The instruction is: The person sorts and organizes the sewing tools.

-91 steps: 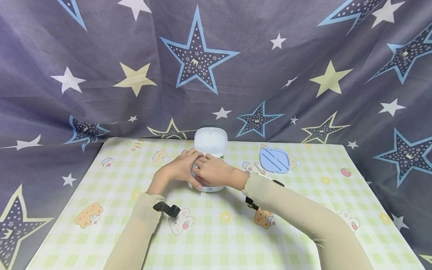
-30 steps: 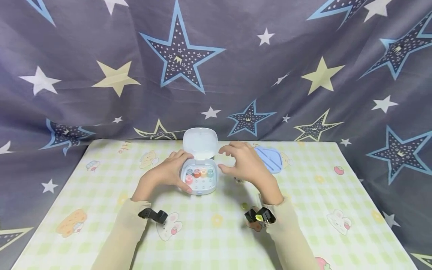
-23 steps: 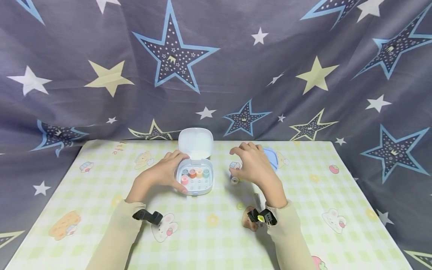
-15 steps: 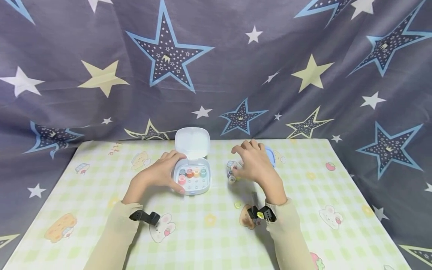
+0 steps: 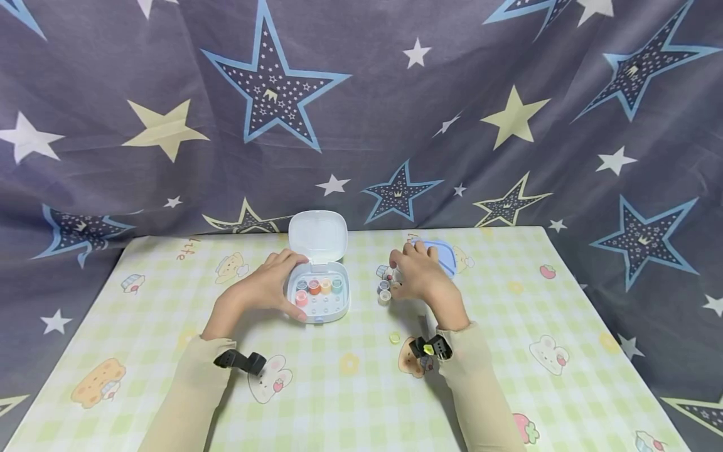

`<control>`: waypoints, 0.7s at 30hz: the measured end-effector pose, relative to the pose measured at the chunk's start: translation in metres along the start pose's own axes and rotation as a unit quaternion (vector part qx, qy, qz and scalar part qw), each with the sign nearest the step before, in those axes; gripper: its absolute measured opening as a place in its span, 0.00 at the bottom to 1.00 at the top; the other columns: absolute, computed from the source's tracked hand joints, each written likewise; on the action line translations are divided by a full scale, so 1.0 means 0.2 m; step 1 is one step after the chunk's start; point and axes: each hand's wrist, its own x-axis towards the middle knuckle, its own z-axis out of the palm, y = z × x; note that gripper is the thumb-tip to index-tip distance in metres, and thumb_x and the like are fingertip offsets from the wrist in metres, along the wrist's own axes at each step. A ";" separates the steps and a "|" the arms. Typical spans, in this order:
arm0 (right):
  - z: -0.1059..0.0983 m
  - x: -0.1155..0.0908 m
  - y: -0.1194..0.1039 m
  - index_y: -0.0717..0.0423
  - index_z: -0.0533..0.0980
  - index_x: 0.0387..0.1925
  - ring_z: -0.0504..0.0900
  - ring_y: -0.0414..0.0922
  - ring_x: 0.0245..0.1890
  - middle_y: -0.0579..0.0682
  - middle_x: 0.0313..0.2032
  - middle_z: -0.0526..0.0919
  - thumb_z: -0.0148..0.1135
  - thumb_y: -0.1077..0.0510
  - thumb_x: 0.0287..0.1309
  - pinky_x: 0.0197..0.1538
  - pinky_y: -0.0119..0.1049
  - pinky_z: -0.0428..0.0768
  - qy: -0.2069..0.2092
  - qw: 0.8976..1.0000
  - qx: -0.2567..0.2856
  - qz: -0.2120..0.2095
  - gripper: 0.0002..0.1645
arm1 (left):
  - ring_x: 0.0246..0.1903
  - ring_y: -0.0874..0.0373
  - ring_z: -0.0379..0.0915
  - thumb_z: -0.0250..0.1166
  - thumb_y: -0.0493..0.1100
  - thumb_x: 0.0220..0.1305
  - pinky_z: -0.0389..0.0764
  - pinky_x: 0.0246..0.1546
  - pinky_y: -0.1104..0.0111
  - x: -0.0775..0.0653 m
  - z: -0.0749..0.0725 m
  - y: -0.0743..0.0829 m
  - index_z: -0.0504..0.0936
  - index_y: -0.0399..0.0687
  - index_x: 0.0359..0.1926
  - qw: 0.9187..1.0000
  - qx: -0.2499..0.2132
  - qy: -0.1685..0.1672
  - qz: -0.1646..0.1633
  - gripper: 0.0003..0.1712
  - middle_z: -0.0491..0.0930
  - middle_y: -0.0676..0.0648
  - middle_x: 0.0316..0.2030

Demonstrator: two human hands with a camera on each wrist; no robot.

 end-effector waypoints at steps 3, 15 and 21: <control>0.02 0.02 0.01 0.45 0.74 0.41 0.62 0.49 0.44 0.47 0.37 0.70 0.75 0.50 0.34 0.49 0.48 0.59 -0.009 1.000 -0.010 0.000 0.27 | 0.53 0.50 0.58 0.82 0.62 0.20 0.65 0.57 0.54 0.00 0.00 0.00 0.64 0.46 0.63 1.000 0.000 0.001 0.000 0.65 0.66 0.46 0.57; 0.09 0.06 0.03 0.45 0.76 0.32 0.62 0.50 0.42 0.46 0.34 0.72 0.77 0.56 0.29 0.47 0.47 0.59 -0.022 0.999 -0.040 -0.008 0.22 | 0.52 0.50 0.59 0.82 0.61 0.20 0.66 0.57 0.53 -0.01 -0.01 0.01 0.64 0.44 0.62 1.000 -0.002 0.007 0.005 0.64 0.66 0.45 0.57; 0.10 0.07 0.03 0.44 0.76 0.28 0.63 0.50 0.41 0.45 0.32 0.73 0.75 0.57 0.29 0.47 0.46 0.59 -0.023 0.999 -0.044 -0.012 0.19 | 0.53 0.50 0.59 0.81 0.63 0.19 0.66 0.57 0.54 0.00 0.00 0.01 0.64 0.45 0.63 1.000 0.002 0.006 0.002 0.65 0.66 0.45 0.57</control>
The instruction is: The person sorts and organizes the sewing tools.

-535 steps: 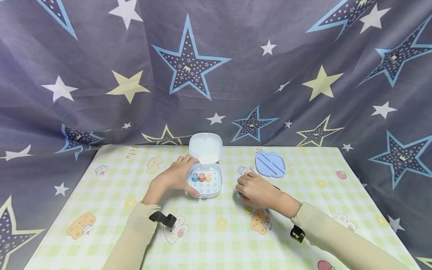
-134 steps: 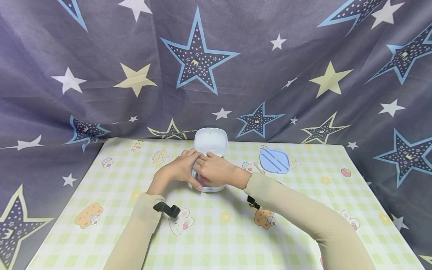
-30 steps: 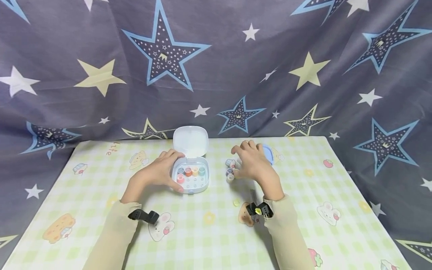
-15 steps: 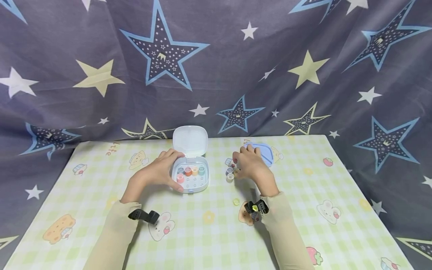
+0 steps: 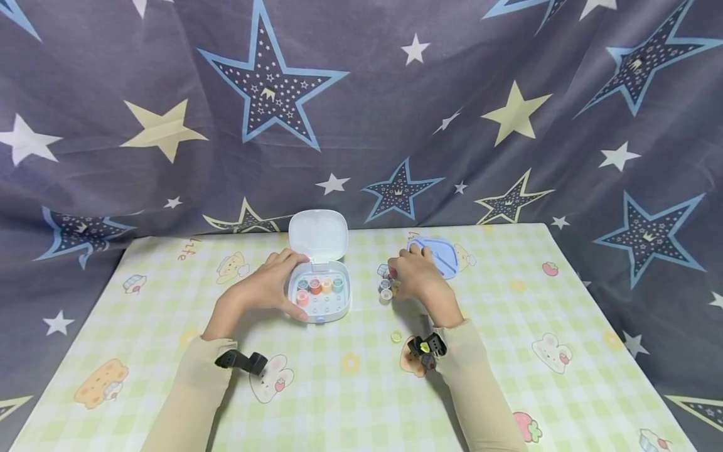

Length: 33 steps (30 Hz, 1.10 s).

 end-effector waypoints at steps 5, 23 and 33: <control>-0.01 0.00 0.00 0.45 0.76 0.26 0.64 0.49 0.41 0.45 0.31 0.73 0.77 0.55 0.30 0.47 0.46 0.60 -0.004 1.000 -0.005 -0.001 0.18 | 0.53 0.51 0.59 0.81 0.63 0.19 0.66 0.57 0.54 0.00 0.00 0.00 0.64 0.45 0.63 1.000 -0.003 -0.001 0.001 0.65 0.66 0.45 0.57; -0.08 -0.04 0.00 0.46 0.76 0.25 0.63 0.50 0.39 0.45 0.31 0.74 0.72 0.55 0.30 0.46 0.46 0.58 0.029 0.999 0.020 -0.004 0.15 | 0.52 0.51 0.59 0.81 0.65 0.17 0.66 0.56 0.55 0.00 0.00 -0.01 0.64 0.46 0.63 1.000 -0.001 0.000 0.002 0.66 0.66 0.46 0.57; -0.14 -0.09 0.01 0.53 0.74 0.28 0.63 0.49 0.32 0.47 0.26 0.75 0.63 0.55 0.40 0.47 0.47 0.61 0.186 0.981 0.031 -0.033 0.10 | 0.52 0.51 0.59 0.81 0.65 0.17 0.66 0.57 0.55 0.00 0.00 -0.01 0.64 0.45 0.63 1.000 -0.001 -0.002 -0.001 0.67 0.66 0.45 0.57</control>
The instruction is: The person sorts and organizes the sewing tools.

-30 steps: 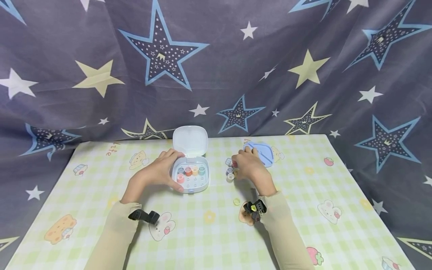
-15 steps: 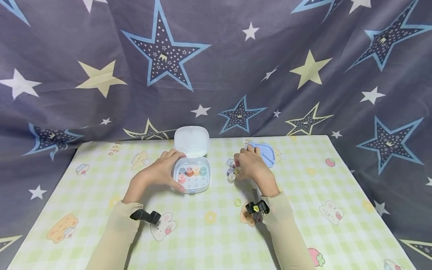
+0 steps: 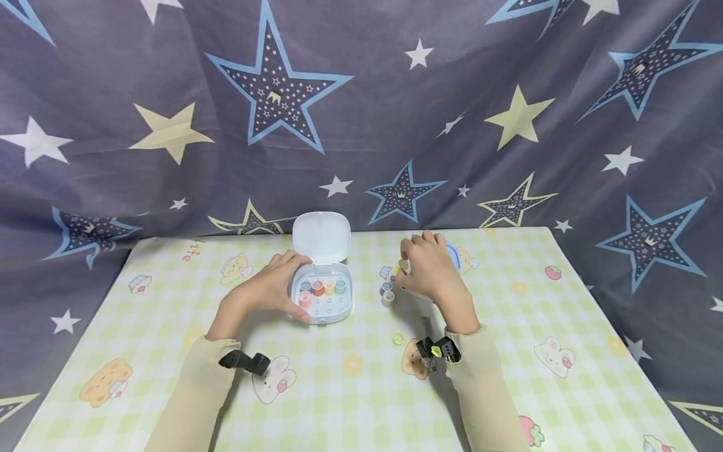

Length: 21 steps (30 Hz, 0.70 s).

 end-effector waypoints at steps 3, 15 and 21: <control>0.00 0.02 -0.02 0.55 0.73 0.28 0.63 0.50 0.30 0.49 0.25 0.75 0.60 0.55 0.41 0.43 0.47 0.62 0.098 0.994 -0.002 -0.042 0.10 | 0.52 0.51 0.59 0.81 0.65 0.17 0.66 0.57 0.55 -0.01 0.00 -0.01 0.64 0.46 0.64 1.000 0.001 0.001 -0.002 0.67 0.66 0.46 0.57; 0.02 0.08 -0.11 0.56 0.73 0.28 0.62 0.49 0.27 0.48 0.24 0.73 0.58 0.52 0.47 0.34 0.42 0.60 0.245 0.962 -0.007 -0.118 0.11 | 0.52 0.52 0.58 0.81 0.65 0.17 0.67 0.55 0.55 -0.02 0.00 -0.02 0.63 0.47 0.64 1.000 0.002 0.000 -0.009 0.67 0.65 0.47 0.58; 0.03 0.07 -0.16 0.56 0.73 0.31 0.65 0.50 0.28 0.49 0.26 0.76 0.60 0.53 0.46 0.34 0.42 0.61 0.257 0.956 -0.004 -0.145 0.12 | 0.52 0.51 0.58 0.81 0.64 0.19 0.67 0.55 0.55 -0.01 0.00 0.01 0.64 0.45 0.63 1.000 0.001 -0.007 -0.002 0.66 0.66 0.45 0.57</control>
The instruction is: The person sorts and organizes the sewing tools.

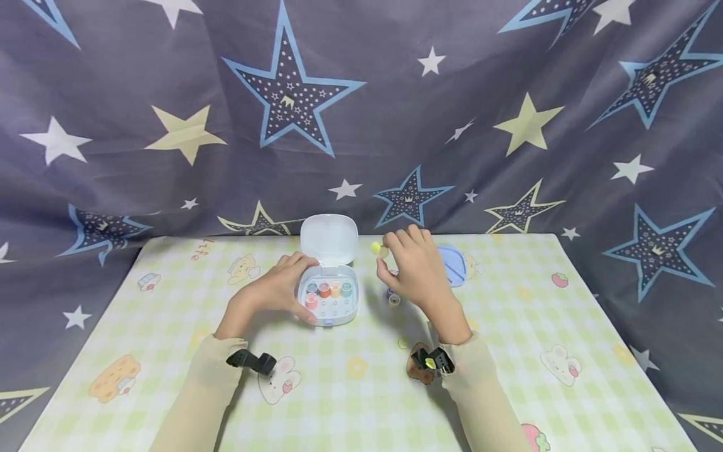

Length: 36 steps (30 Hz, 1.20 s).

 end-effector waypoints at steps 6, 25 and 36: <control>0.00 0.02 -0.09 0.55 0.73 0.35 0.66 0.49 0.30 0.48 0.29 0.77 0.61 0.54 0.47 0.38 0.42 0.64 -0.036 0.998 -0.005 -0.041 0.13 | 0.54 0.51 0.58 0.81 0.64 0.20 0.66 0.57 0.54 0.01 0.01 0.02 0.63 0.45 0.64 1.000 0.006 -0.009 0.005 0.66 0.65 0.45 0.59; 0.12 0.12 -0.20 0.54 0.69 0.36 0.69 0.50 0.38 0.50 0.34 0.74 0.58 0.50 0.55 0.47 0.42 0.67 -0.164 0.940 -0.091 -0.284 0.13 | 0.52 0.52 0.59 0.80 0.65 0.20 0.67 0.55 0.58 0.03 0.02 0.02 0.64 0.47 0.63 1.000 0.020 -0.018 0.004 0.65 0.64 0.47 0.59; 0.23 0.18 -0.24 0.52 0.70 0.40 0.68 0.49 0.42 0.50 0.40 0.77 0.61 0.47 0.56 0.50 0.42 0.67 -0.234 0.911 -0.088 -0.328 0.16 | 0.51 0.53 0.59 0.80 0.65 0.20 0.67 0.54 0.59 -0.02 -0.01 -0.01 0.64 0.46 0.63 1.000 0.018 -0.008 -0.002 0.65 0.65 0.47 0.58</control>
